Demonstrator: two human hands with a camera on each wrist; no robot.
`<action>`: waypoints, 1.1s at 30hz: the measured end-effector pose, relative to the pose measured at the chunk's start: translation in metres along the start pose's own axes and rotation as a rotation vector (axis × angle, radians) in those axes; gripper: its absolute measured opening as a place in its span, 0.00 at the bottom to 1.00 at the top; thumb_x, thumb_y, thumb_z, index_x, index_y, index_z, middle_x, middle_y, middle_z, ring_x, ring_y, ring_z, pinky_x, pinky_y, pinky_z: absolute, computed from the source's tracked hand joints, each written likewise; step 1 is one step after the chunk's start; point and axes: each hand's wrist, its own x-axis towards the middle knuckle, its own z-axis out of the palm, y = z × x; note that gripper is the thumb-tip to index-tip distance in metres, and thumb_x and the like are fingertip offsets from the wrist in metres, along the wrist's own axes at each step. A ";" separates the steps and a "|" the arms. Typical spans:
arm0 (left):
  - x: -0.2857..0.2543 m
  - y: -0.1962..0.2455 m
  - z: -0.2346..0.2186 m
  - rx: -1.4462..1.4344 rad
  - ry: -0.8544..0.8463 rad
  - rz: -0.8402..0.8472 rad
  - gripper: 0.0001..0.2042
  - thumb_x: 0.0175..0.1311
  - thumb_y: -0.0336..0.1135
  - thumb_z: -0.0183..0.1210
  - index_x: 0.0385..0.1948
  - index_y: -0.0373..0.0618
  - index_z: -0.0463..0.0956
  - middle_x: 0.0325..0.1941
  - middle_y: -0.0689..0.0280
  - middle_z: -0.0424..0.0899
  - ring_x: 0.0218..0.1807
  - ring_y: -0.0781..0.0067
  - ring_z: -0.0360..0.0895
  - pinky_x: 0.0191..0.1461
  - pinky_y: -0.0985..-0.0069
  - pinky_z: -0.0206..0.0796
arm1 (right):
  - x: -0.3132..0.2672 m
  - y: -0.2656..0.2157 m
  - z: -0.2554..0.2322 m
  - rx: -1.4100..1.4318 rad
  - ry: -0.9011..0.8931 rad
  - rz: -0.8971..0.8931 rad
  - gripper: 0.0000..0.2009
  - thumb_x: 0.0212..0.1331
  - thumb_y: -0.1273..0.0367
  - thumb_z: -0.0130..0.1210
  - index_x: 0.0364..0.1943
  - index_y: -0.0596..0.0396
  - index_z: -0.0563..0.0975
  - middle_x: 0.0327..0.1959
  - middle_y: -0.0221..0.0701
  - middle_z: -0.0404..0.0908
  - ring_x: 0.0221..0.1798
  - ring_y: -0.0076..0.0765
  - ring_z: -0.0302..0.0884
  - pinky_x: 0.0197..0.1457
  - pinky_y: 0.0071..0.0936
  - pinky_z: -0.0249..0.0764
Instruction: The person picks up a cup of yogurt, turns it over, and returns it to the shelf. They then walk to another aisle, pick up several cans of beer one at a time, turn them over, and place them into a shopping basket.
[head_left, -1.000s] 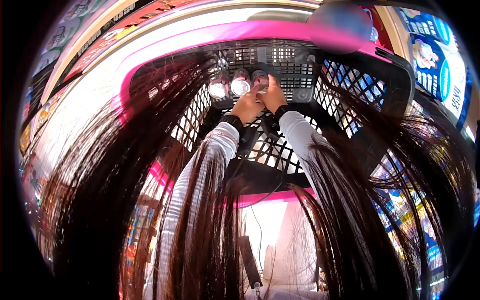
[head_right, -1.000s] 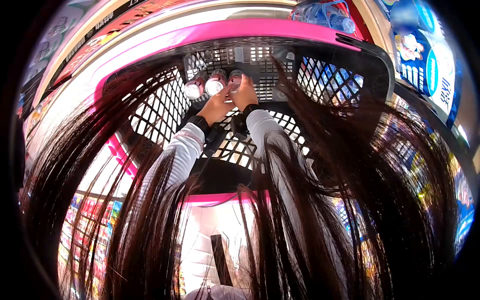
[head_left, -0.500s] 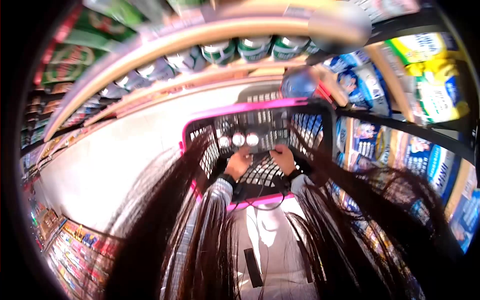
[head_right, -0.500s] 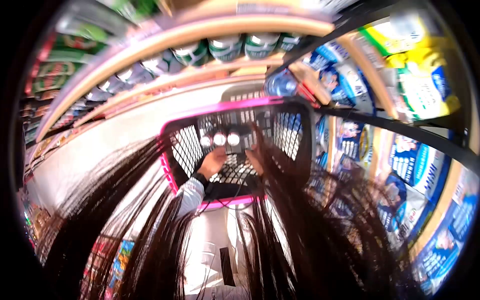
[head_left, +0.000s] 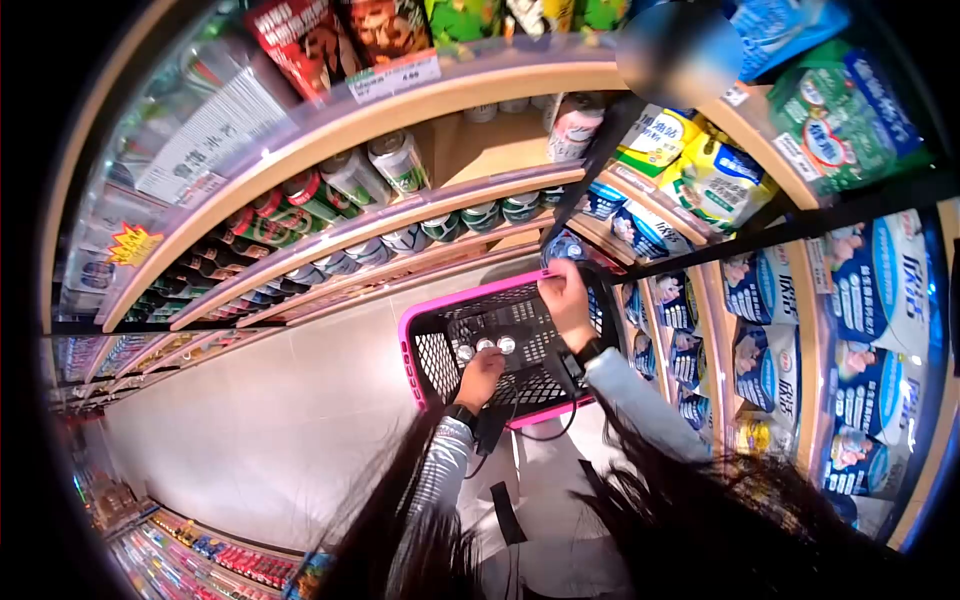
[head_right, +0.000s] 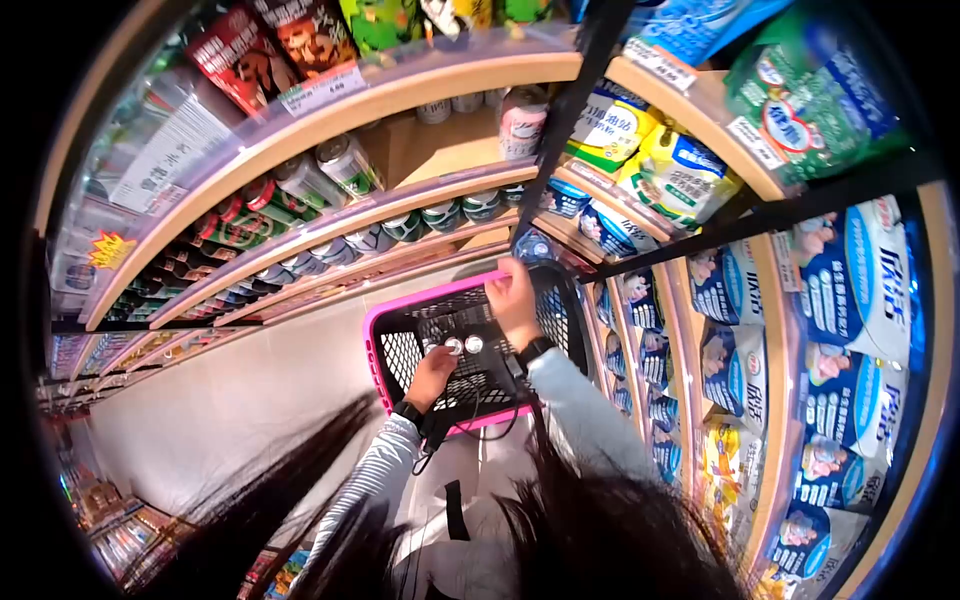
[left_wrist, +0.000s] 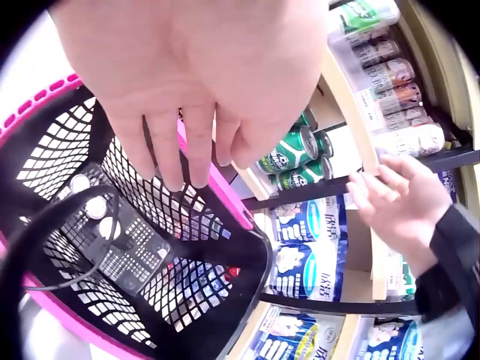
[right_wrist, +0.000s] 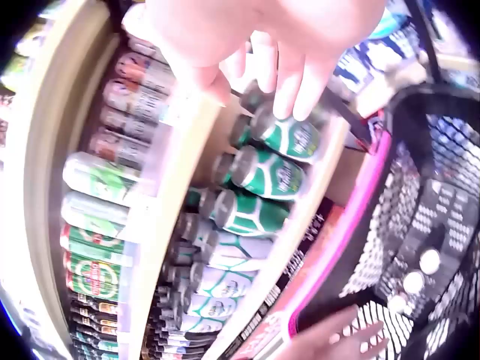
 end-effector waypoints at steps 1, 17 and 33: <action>-0.008 0.007 0.002 0.017 0.001 0.013 0.12 0.59 0.31 0.54 0.43 0.37 0.73 0.32 0.60 0.80 0.35 0.72 0.77 0.41 0.77 0.68 | 0.015 -0.025 -0.004 -0.010 0.023 -0.088 0.20 0.49 0.77 0.57 0.48 0.58 0.67 0.45 0.37 0.72 0.40 0.31 0.75 0.40 0.23 0.74; -0.090 0.098 -0.003 -0.003 0.088 -0.058 0.12 0.62 0.31 0.53 0.45 0.37 0.71 0.42 0.59 0.79 0.47 0.71 0.75 0.52 0.76 0.65 | 0.241 -0.158 -0.017 -1.036 -0.100 -0.145 0.17 0.49 0.58 0.59 0.39 0.54 0.78 0.39 0.34 0.80 0.46 0.44 0.75 0.48 0.39 0.72; -0.132 0.094 -0.043 0.008 0.254 0.025 0.13 0.61 0.32 0.55 0.45 0.37 0.72 0.37 0.62 0.79 0.42 0.74 0.75 0.47 0.76 0.67 | 0.090 -0.186 -0.026 -0.650 -0.015 -0.746 0.26 0.44 0.62 0.61 0.51 0.44 0.67 0.53 0.39 0.67 0.37 0.53 0.76 0.36 0.41 0.75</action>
